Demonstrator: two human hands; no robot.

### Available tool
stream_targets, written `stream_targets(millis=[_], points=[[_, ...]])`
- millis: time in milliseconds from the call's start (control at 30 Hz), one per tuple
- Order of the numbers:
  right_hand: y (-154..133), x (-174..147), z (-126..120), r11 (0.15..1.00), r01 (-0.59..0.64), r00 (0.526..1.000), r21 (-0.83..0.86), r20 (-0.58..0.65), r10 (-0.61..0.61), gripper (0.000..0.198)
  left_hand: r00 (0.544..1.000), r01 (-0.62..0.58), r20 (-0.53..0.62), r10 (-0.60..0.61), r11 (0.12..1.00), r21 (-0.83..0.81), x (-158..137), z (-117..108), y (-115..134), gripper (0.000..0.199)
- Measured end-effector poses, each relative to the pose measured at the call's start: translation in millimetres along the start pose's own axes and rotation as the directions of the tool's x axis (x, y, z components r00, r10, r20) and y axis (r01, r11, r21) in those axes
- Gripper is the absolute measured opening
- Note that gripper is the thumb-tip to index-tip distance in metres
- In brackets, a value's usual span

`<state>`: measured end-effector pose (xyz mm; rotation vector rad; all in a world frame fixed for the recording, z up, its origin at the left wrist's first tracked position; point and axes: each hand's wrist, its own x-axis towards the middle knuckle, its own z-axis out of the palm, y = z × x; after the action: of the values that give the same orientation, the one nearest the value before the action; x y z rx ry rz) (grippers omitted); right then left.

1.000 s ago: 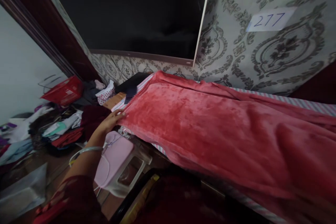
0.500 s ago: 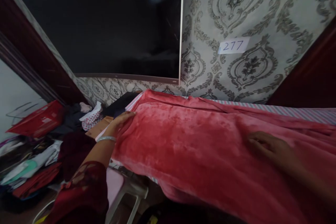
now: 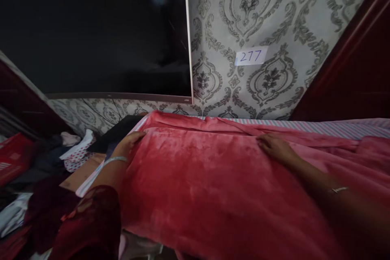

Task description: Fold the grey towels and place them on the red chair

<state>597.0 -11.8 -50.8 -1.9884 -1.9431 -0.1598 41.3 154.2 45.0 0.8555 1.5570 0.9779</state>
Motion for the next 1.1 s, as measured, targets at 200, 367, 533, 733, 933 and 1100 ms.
stream_targets(millis=[200,367,533,733,933,1100], points=[[-18.1,-8.0,27.7,0.991,-0.095,0.992,-0.096,-0.095,0.086,0.042,0.98,-0.082,0.185,0.077,0.996,0.022,-11.0,5.4,1.4,0.017],[-16.5,-14.0,35.1,0.992,-0.097,0.983,-0.079,-0.164,0.083,0.044,0.922,-0.224,0.346,0.175,0.969,0.106,-30.6,20.5,-33.7,0.021],[-14.0,-13.2,36.9,0.992,-0.1,0.979,-0.081,-0.185,0.084,0.042,0.844,-0.508,0.297,0.446,0.842,0.18,-35.6,38.1,-56.4,0.022],[-18.2,-12.7,32.1,0.99,-0.107,0.982,-0.087,-0.168,0.091,0.042,0.859,-0.494,0.203,0.47,0.865,0.091,-25.7,43.9,-45.6,0.025],[-20.4,-11.8,30.4,0.991,-0.116,0.979,-0.071,-0.177,0.102,0.041,0.937,-0.255,0.209,0.281,0.956,-0.142,-7.1,36.8,-24.4,0.054],[-23.3,-11.9,31.0,0.981,-0.159,0.968,-0.114,-0.211,0.132,0.041,0.933,-0.357,0.052,0.355,0.934,0.017,13.8,23.7,-2.3,0.035]])
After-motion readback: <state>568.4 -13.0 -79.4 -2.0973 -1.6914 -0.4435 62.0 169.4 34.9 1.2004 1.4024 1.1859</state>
